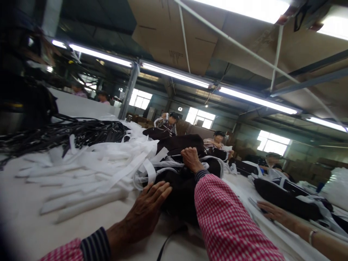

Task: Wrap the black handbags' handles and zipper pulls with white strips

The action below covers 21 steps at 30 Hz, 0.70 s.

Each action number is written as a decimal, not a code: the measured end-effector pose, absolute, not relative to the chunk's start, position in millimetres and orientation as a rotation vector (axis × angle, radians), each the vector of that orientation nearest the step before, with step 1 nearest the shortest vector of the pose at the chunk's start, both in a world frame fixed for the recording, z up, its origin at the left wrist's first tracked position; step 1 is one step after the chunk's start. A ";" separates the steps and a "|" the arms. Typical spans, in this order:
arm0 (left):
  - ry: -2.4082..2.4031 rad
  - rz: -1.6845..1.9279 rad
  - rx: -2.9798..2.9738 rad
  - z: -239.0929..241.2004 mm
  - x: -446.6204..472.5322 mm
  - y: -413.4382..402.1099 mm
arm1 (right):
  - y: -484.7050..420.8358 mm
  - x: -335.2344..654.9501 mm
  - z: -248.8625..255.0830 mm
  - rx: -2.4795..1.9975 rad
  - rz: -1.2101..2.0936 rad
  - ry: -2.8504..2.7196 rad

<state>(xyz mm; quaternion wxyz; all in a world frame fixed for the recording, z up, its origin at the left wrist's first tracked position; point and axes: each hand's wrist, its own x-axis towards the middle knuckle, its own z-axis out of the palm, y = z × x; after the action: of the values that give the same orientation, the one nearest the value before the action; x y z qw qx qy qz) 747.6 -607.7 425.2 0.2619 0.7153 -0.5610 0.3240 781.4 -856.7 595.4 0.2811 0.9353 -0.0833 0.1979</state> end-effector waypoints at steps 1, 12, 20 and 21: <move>-1.526 0.879 1.939 423.7 748.7 -608.3 | -856.3 780.2 599.8 2.496 0.575 -0.230; -1.565 0.951 1.952 414.3 759.4 -608.1 | -827.3 720.9 720.2 2.263 1.281 -0.440; -1.549 0.990 1.869 416.7 764.0 -603.9 | -770.5 643.5 789.9 2.154 1.675 -0.232; -1.544 0.974 1.858 417.7 765.2 -602.7 | -763.2 634.1 794.1 2.155 1.690 -0.220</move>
<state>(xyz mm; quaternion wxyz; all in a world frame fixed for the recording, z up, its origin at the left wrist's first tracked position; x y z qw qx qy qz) 765.2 -602.7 417.7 0.2652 0.6879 -0.5714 0.3606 634.1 -763.2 794.1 0.1958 0.7693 -0.0787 0.6030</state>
